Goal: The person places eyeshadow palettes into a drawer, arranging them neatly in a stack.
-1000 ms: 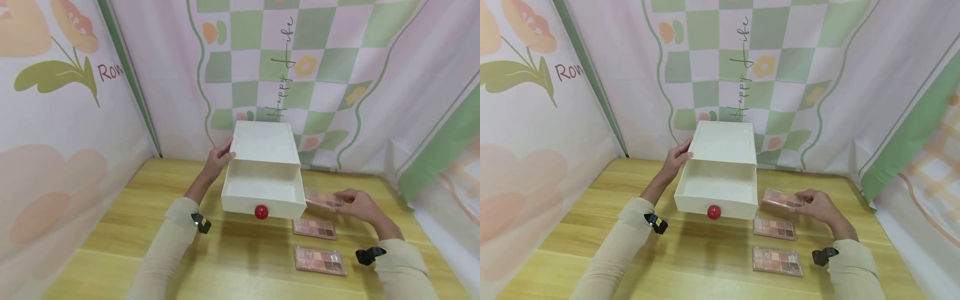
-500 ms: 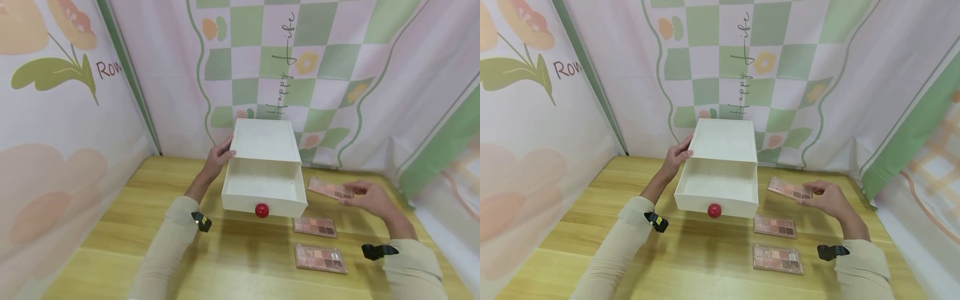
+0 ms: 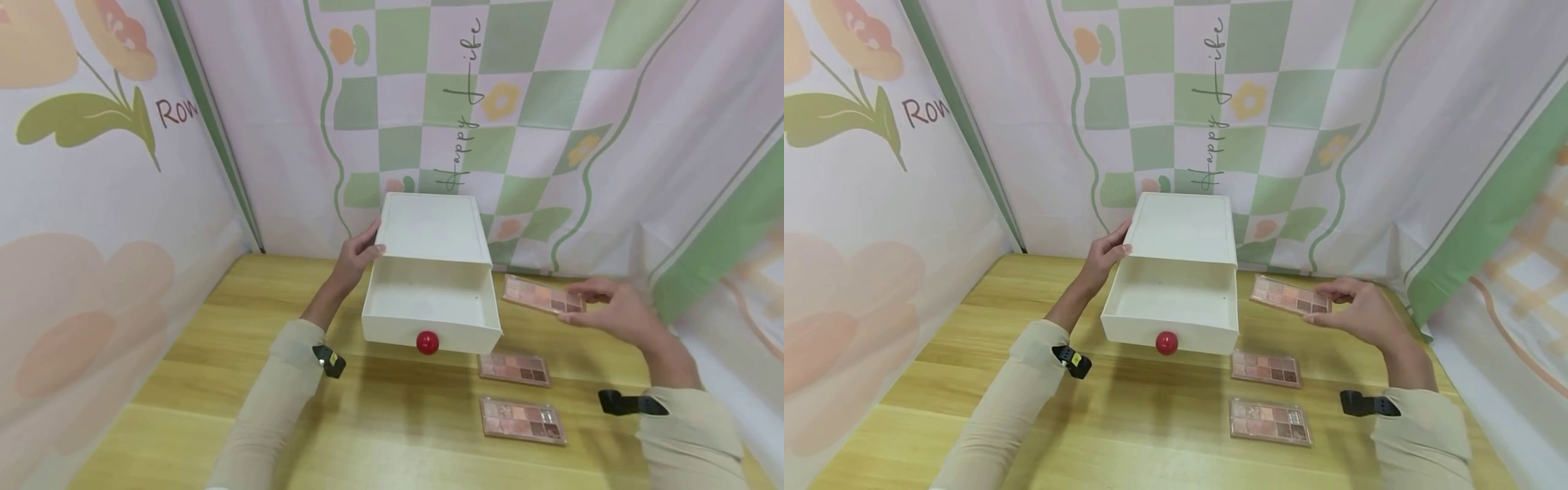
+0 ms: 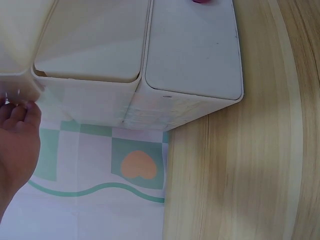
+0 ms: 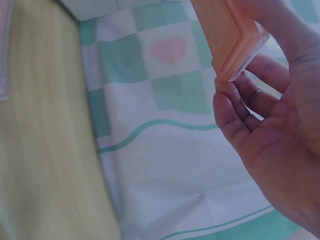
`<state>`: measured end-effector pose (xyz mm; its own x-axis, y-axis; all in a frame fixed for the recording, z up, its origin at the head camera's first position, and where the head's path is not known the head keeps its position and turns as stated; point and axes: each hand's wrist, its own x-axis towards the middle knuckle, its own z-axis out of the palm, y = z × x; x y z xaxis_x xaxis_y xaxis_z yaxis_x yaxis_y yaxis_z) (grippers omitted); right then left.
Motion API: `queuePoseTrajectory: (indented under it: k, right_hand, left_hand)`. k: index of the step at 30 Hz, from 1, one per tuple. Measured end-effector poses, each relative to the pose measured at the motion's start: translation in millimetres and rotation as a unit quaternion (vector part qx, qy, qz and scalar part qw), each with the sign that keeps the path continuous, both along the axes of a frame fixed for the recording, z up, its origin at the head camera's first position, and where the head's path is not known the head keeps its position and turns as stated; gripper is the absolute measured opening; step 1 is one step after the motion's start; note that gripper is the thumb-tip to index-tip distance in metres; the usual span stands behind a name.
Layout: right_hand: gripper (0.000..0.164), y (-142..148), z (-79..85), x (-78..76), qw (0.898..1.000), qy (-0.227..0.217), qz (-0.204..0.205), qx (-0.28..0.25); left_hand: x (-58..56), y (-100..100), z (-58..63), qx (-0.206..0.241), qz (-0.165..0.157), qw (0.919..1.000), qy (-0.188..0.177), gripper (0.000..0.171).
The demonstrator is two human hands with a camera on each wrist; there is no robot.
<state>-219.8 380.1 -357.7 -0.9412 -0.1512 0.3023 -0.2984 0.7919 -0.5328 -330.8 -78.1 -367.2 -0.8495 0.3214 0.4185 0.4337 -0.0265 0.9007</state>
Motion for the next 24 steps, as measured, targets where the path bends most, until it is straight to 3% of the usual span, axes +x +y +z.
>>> queuePoseTrajectory:
  k: [10, 19, 24]
  right_hand:
    - [0.050, -5, 24.5, 12.8, 0.998, 0.034, 0.045, -0.040]
    - [0.056, -12, 54.5, 28.8, 1.000, -0.004, 0.024, -0.007]
    - [0.056, -21, 65.0, 34.4, 0.999, 0.004, 0.043, -0.018]
  left_hand:
    - [-0.1, 0, -0.3, -0.001, 0.004, 1.0000, 0.003, 0.066]
    - [-1.2, 0, -0.7, 0.005, -0.001, 1.0000, 0.002, 0.068]
    - [-1.8, 1, -0.8, 0.003, 0.000, 1.0000, -0.002, 0.071]
